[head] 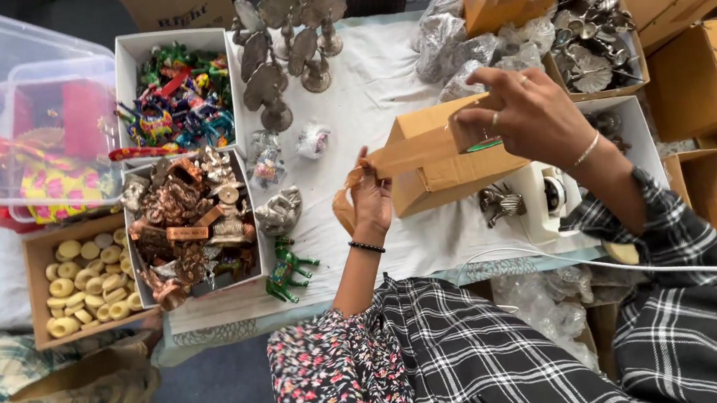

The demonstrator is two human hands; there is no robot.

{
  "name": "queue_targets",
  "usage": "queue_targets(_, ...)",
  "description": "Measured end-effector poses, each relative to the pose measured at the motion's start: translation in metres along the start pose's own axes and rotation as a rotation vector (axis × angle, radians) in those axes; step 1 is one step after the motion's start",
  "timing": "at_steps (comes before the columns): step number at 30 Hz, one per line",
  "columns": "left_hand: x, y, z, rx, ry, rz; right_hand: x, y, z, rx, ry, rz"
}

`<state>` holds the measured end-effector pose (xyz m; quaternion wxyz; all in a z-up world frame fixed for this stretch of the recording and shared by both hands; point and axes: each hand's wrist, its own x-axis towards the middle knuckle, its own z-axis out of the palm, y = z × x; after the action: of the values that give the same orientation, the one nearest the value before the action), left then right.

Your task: The person wraps a small decorative item in bubble wrap and secures it with tape. They then place the wrapped item into a cardboard box, close the box flaps, and seal the box with packing tape. Finally, they use scissors to cut the tape.

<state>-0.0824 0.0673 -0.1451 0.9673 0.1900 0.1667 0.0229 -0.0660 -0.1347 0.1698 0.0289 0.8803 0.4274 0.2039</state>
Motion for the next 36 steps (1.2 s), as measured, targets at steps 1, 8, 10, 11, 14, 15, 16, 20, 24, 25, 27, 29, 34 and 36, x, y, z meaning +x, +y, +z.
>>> queue_targets(1, 0.001, -0.007, -0.009, -0.007, 0.009, 0.005, 0.008, -0.001, -0.001, 0.005, -0.005, -0.010)
queue_targets(8, 0.022, -0.053, -0.050, -0.110, 0.186, -0.152, 0.052, 0.001, 0.003, -0.052, -0.135, -0.260)
queue_targets(10, 0.024, -0.060, -0.053, -0.115, 0.211, -0.163, 0.060, -0.003, 0.006, -0.087, -0.161, -0.303)
queue_targets(11, 0.027, -0.064, -0.054, -0.102, 0.241, -0.174, 0.063, -0.005, 0.007, -0.091, -0.169, -0.328)
queue_targets(14, 0.028, -0.076, -0.055, -0.057, 0.310, -0.170, 0.070, -0.012, 0.009, -0.115, -0.188, -0.385)
queue_targets(15, 0.029, -0.079, -0.055, -0.019, 0.345, -0.153, 0.073, -0.014, 0.010, -0.139, -0.193, -0.415)
queue_targets(16, 0.026, -0.076, -0.046, -0.023, 0.347, -0.150, 0.075, -0.016, 0.011, -0.138, -0.193, -0.419)
queue_targets(20, 0.013, -0.059, -0.009, 0.122, 0.420, -0.111, 0.081, -0.022, 0.015, -0.148, -0.200, -0.478)
queue_targets(24, 0.033, -0.087, -0.025, 0.197, 0.446, -0.186, 0.085, -0.025, 0.017, -0.156, -0.197, -0.515)
queue_targets(25, 0.035, -0.089, -0.025, 0.197, 0.446, -0.186, 0.085, -0.025, 0.017, -0.157, -0.198, -0.515)
queue_targets(27, 0.036, -0.092, -0.028, 0.136, 0.402, -0.174, 0.085, -0.026, 0.020, -0.167, -0.243, -0.501)
queue_targets(29, 0.038, -0.096, -0.030, 0.128, 0.396, -0.171, 0.085, -0.024, 0.022, -0.167, -0.245, -0.504)
queue_targets(34, 0.035, -0.090, -0.019, 0.148, 0.396, -0.152, 0.088, -0.027, 0.021, -0.206, -0.224, -0.520)
queue_targets(36, 0.028, -0.084, -0.012, 0.265, 0.423, -0.143, 0.089, -0.028, 0.022, -0.213, -0.198, -0.548)
